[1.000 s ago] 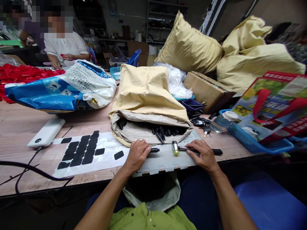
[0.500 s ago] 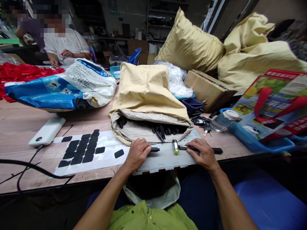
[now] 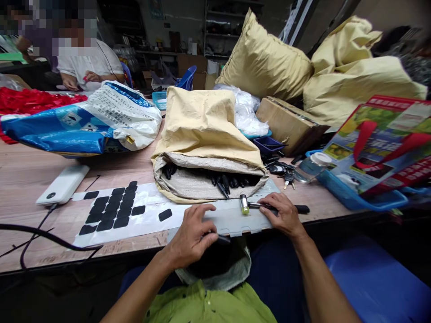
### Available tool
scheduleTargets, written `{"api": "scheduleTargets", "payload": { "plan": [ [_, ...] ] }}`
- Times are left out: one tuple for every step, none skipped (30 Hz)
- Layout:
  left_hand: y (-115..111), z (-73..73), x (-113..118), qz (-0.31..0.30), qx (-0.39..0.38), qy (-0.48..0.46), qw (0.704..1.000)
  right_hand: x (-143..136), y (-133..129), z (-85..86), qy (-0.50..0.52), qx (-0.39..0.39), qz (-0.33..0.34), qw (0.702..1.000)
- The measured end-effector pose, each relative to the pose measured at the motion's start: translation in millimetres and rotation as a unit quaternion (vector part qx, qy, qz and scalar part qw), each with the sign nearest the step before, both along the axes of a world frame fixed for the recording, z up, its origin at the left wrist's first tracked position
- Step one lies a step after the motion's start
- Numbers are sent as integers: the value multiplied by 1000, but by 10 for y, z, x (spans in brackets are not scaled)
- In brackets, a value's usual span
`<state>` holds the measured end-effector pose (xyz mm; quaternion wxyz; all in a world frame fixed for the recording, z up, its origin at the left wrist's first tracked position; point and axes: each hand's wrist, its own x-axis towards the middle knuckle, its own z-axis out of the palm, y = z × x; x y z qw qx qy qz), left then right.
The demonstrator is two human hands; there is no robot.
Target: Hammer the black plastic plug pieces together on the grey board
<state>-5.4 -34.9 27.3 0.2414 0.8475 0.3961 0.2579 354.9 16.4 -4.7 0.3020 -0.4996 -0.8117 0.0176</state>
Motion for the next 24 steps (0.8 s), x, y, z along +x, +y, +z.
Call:
{"api": "scheduleTargets", "payload": {
  "plan": [
    [-84,-11,-1,-17,0,17,1000,-1,-2,1,-1,-1,0,1000],
    [-157,-35,2,-30,2,37,999,-2,-5,1,-1,-2,0,1000],
    [-215,-70,9,-36,8,58,998,-1,-7,1,-1,-2,1,1000],
    [-260,-112,21,-36,18,79,996,0,-8,0,-1,-2,1,1000],
    [-293,-157,35,-34,30,98,994,2,-9,-2,-1,-2,1,1000],
    [-318,-198,51,-30,42,114,992,4,-10,-3,0,-1,1,1000],
    [-336,-230,66,-26,51,124,991,5,-10,-4,0,-1,2,1000],
    [-351,-250,78,-24,55,130,990,5,-10,-5,1,-1,2,1000],
    [-361,-255,87,-24,52,130,990,4,-10,-4,1,-1,2,1000],
    [-365,-243,92,-26,45,124,991,2,-9,-3,2,-1,1,1000],
    [-359,-218,95,-30,34,113,993,-2,-9,0,3,-1,0,1000],
    [-337,-180,97,-31,25,97,994,-7,-9,3,3,-1,-1,1000],
    [-293,-136,99,-28,22,78,996,-12,-9,7,3,-2,-2,1000],
    [-222,-89,105,-17,27,58,998,-17,-9,10,4,-1,-3,1000],
    [-122,-45,116,3,41,38,998,-22,-10,14,4,-2,-3,1000],
    [5,-7,131,29,63,22,997,-24,-10,17,3,-3,-3,1000],
    [156,22,152,58,87,12,994,-26,-11,19,3,-4,-3,1000],
    [322,41,178,88,108,9,990,-25,-12,20,3,-5,-3,1000],
    [493,51,207,111,123,14,986,-23,-13,20,3,-5,-3,1000],
    [658,52,240,132,130,26,982,-19,-14,18,2,-5,-4,1000],
    [810,47,274,140,134,39,980,-15,-14,15,2,-4,-4,1000],
    [941,37,311,129,139,56,980,-10,-14,12,1,-3,-4,1000],
    [1046,25,348,108,145,74,981,-6,-13,8,2,-2,-4,1000],
    [1126,13,386,81,150,92,981,-2,-11,3,3,-2,-4,1000]
  ]
}}
